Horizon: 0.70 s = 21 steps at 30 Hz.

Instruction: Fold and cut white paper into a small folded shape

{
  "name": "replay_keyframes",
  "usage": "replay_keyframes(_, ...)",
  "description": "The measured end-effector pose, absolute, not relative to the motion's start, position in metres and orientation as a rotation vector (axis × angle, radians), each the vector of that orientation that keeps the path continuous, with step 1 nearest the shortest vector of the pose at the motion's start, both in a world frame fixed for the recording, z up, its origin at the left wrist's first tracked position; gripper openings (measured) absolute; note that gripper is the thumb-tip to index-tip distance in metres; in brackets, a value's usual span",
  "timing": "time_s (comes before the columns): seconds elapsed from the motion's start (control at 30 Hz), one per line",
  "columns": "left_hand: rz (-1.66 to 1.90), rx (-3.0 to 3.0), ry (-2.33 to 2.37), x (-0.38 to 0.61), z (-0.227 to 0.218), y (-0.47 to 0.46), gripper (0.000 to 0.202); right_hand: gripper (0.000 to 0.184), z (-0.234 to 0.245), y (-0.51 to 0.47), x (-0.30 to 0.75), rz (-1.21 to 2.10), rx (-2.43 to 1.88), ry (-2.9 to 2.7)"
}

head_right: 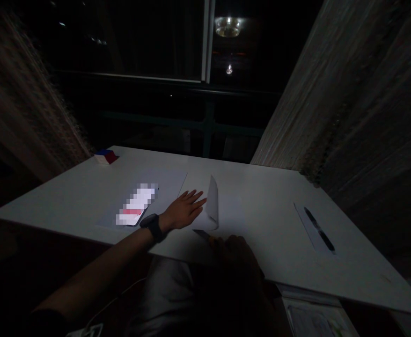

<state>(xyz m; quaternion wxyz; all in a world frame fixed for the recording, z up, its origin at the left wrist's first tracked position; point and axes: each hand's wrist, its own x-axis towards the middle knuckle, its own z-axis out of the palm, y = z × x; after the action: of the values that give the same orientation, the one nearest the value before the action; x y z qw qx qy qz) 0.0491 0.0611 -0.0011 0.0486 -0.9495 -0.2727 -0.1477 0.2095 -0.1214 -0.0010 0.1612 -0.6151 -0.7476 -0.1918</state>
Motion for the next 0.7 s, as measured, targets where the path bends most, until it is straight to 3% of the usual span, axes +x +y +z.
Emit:
replay_keyframes(0.37, -0.455, -2.881, -0.814, 0.054, 0.010, 0.066, 0.046, 0.029, 0.000, -0.117, 0.222, -0.404, -1.730, -2.211)
replay_keyframes(0.7, -0.411, -2.939, -0.801, 0.054, -0.002, 0.070, 0.053, 0.028, -0.005, -0.112, 0.212, -0.493, -1.711, -2.166)
